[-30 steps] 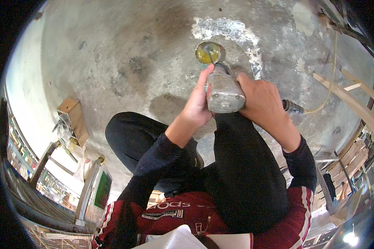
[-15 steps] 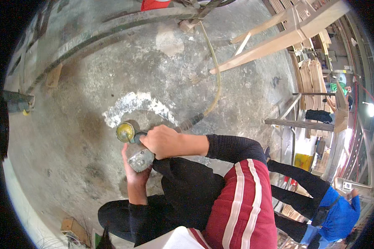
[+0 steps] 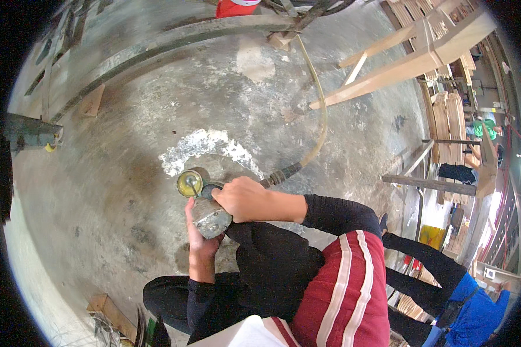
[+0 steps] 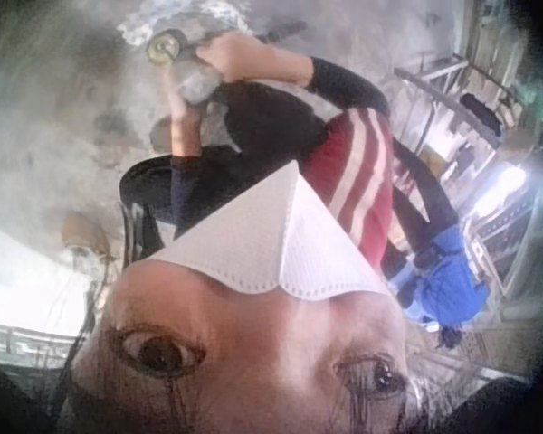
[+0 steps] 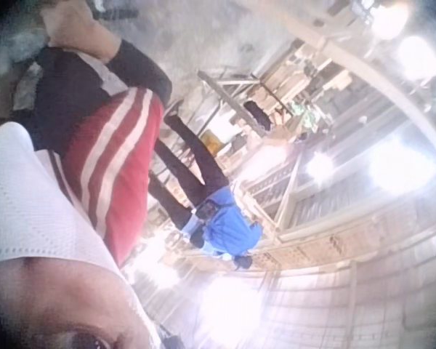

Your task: The person pours liquids into a container and mixes them with a power drill. Then, using a brush, the person applies the mixed liquid to several curved wooden pieces arranged on a workbench.

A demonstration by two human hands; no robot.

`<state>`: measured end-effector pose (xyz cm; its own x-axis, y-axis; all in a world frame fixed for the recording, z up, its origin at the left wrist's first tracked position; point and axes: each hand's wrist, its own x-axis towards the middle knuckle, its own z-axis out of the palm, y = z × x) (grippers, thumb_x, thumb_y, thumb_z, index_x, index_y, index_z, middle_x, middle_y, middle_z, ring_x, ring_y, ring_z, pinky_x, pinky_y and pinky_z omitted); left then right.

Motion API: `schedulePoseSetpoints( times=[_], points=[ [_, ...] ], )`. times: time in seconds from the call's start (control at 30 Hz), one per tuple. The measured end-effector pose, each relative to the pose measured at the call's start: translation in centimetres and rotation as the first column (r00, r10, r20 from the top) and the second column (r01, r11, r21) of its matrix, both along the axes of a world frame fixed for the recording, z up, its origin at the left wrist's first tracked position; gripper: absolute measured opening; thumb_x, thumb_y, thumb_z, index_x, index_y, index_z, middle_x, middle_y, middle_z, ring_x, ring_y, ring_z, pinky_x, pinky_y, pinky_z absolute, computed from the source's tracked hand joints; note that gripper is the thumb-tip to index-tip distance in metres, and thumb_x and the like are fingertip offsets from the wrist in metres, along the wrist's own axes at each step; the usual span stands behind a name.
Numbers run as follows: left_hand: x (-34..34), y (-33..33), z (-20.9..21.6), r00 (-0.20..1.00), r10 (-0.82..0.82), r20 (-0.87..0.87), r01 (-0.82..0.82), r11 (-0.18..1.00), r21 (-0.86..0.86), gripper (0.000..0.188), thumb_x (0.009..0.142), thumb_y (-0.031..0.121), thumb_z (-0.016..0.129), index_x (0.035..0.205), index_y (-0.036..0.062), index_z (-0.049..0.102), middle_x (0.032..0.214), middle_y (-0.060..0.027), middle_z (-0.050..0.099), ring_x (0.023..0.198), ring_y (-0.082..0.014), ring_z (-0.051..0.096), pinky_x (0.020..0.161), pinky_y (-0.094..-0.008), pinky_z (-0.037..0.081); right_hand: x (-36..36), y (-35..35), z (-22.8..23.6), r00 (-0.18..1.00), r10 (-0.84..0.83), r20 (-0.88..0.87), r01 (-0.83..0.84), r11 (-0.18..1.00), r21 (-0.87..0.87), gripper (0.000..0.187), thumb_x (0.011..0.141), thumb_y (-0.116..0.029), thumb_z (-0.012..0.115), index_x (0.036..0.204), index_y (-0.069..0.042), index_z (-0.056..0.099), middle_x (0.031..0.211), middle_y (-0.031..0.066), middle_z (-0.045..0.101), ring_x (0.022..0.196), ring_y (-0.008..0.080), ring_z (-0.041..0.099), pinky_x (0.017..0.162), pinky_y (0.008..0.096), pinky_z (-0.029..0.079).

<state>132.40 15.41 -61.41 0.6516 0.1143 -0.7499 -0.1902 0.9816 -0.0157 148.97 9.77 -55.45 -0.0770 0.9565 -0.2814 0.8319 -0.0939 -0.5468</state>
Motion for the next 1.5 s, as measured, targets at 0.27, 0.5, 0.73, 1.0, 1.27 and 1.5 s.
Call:
schedulePoseSetpoints(
  times=[0.27, 0.5, 0.73, 1.0, 1.27, 1.5],
  points=[
    [0.3, 0.2, 0.8, 0.999, 0.023, -0.039, -0.028, 0.992, -0.119, 0.049, 0.092, 0.053, 0.053, 0.114, 0.01, 0.06, 0.103, -0.0058, 0.066, 0.093, -0.0226, 0.065, 0.083, -0.0385, 0.054, 0.3, -0.3, -0.5, 0.999, 0.02, -0.035, -0.02, 1.0, 0.014, 0.024, 0.066, -0.008, 0.065, 0.086, 0.0, 0.056, 0.062, 0.0172, 0.061, 0.062, 0.0373, 0.064, 0.055, 0.0471, 0.049],
    [0.3, 0.0, 0.9, 0.997, 0.065, -0.028, -0.068, 0.99, -0.122, 0.053, 0.09, 0.054, 0.057, 0.111, 0.0061, 0.059, 0.102, -0.0092, 0.066, 0.093, -0.0237, 0.065, 0.088, -0.0395, 0.053, 0.2, 0.0, 0.4, 0.999, 0.019, 0.028, -0.017, 0.997, -0.079, 0.028, 0.066, -0.01, 0.067, 0.09, -0.001, 0.056, 0.063, 0.0169, 0.061, 0.063, 0.0377, 0.065, 0.057, 0.0469, 0.05],
    [-0.8, -0.1, 1.0, 0.998, 0.0, -0.071, -0.008, 0.994, -0.112, 0.059, 0.086, 0.058, 0.062, 0.122, 0.0111, 0.056, 0.111, -0.007, 0.064, 0.102, -0.0208, 0.063, 0.092, -0.0387, 0.05, -0.4, 1.0, 1.7, 0.999, 0.052, 0.008, -0.051, 0.994, -0.097, 0.032, 0.068, -0.015, 0.072, 0.091, -0.003, 0.053, 0.066, 0.0172, 0.061, 0.068, 0.038, 0.065, 0.059, 0.0479, 0.05],
    [-0.8, 0.1, 1.3, 0.996, 0.022, -0.089, -0.037, 0.985, -0.168, 0.058, 0.087, 0.059, 0.059, 0.12, 0.0116, 0.058, 0.114, -0.0061, 0.064, 0.102, -0.0208, 0.062, 0.094, -0.0371, 0.048, -0.8, 1.2, 0.8, 0.996, 0.065, 0.054, -0.052, 0.976, -0.213, 0.036, 0.068, -0.014, 0.074, 0.095, -0.005, 0.052, 0.071, 0.0195, 0.063, 0.072, 0.0407, 0.064, 0.062, 0.0496, 0.049],
    [-0.4, -0.3, 0.9, 0.997, 0.044, -0.07, -0.053, 0.991, -0.127, 0.065, 0.085, 0.06, 0.062, 0.127, 0.0114, 0.051, 0.115, -0.0066, 0.06, 0.106, -0.0206, 0.06, 0.093, -0.0369, 0.049, -0.5, 1.3, 1.2, 0.994, 0.068, 0.085, -0.046, 0.969, -0.242, 0.038, 0.069, -0.014, 0.074, 0.098, -0.005, 0.05, 0.07, 0.0192, 0.063, 0.072, 0.0407, 0.064, 0.063, 0.0495, 0.049],
    [0.2, -0.4, 1.8, 0.992, 0.071, -0.1, -0.091, 0.974, -0.209, 0.053, 0.086, 0.056, 0.062, 0.112, 0.0102, 0.06, 0.103, -0.0059, 0.066, 0.095, -0.0197, 0.063, 0.091, -0.0366, 0.049, -0.2, 1.0, 1.8, 0.989, 0.099, 0.109, -0.07, 0.968, -0.242, 0.037, 0.071, -0.015, 0.073, 0.097, -0.005, 0.048, 0.069, 0.0193, 0.061, 0.071, 0.0409, 0.063, 0.061, 0.0499, 0.048]
  ],
)
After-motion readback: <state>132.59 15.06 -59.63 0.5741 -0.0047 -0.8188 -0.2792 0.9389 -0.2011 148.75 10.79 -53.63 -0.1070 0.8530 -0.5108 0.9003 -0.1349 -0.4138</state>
